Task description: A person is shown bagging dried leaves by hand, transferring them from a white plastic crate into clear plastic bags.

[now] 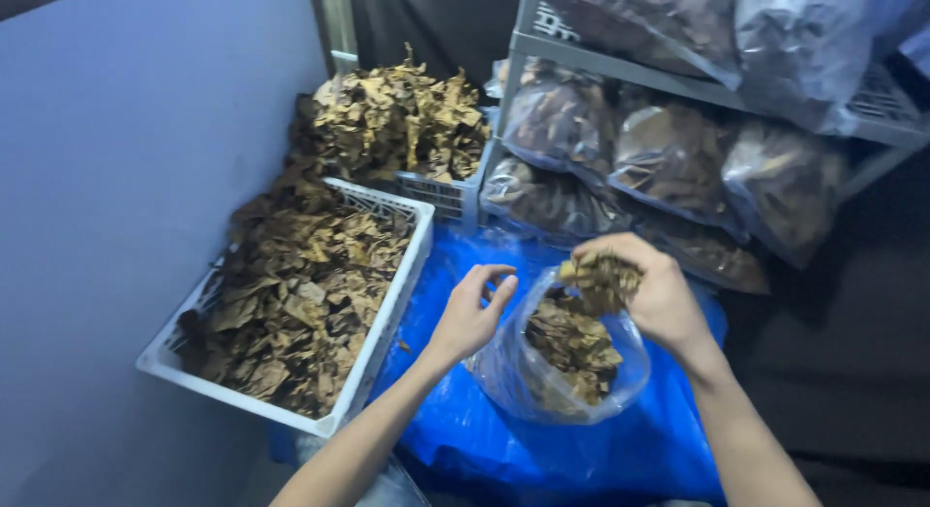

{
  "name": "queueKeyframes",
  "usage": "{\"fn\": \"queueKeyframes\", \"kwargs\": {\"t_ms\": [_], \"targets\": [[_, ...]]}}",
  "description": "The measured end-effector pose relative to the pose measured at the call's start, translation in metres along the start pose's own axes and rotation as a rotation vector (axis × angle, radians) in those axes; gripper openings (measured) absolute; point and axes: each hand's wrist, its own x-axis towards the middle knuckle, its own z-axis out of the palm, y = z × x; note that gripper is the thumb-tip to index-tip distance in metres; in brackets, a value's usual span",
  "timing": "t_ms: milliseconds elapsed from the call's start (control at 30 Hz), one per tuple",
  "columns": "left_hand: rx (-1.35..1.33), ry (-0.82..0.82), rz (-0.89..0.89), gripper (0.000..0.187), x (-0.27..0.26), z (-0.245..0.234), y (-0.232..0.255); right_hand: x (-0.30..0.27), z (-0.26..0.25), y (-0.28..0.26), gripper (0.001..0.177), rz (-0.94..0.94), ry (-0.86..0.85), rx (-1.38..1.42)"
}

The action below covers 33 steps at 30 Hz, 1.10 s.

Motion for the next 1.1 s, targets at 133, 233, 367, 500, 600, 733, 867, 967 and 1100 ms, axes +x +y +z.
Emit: {"fn": "queueKeyframes", "kwargs": {"t_ms": [133,233,367,500,600,733,867,967,1100], "targets": [[0.102,-0.073,-0.083,0.052,-0.001,0.019,0.018,-0.032,0.017,0.075,0.024,0.022,-0.046,-0.001],[0.193,-0.206,-0.166,0.042,0.002,0.027,0.009,-0.039,0.044,0.101,0.031,0.018,-0.128,-0.139],[0.107,-0.163,-0.171,0.031,0.0,0.032,-0.004,-0.038,0.074,0.105,0.057,0.079,-0.357,-0.475],[0.044,-0.109,-0.176,0.03,0.001,0.027,0.001,-0.033,0.07,0.064,0.061,0.158,-0.524,-0.291],[0.016,-0.087,-0.207,0.031,-0.002,0.021,0.007,-0.033,0.054,0.055,0.073,0.178,-0.577,-0.023],[-0.008,-0.077,-0.175,0.035,-0.011,0.021,0.018,-0.037,0.045,0.056,0.072,0.134,-0.518,-0.084],[-0.007,-0.054,-0.135,0.033,-0.01,0.022,0.021,-0.039,0.047,0.068,0.047,0.166,-0.447,-0.384],[-0.007,-0.039,-0.133,0.032,-0.015,0.022,0.025,-0.041,0.041,0.051,0.049,0.251,-0.448,-0.244],[-0.038,-0.05,-0.134,0.033,-0.006,0.025,0.013,-0.043,0.043,0.051,0.057,0.1,-0.628,-0.201]]}}
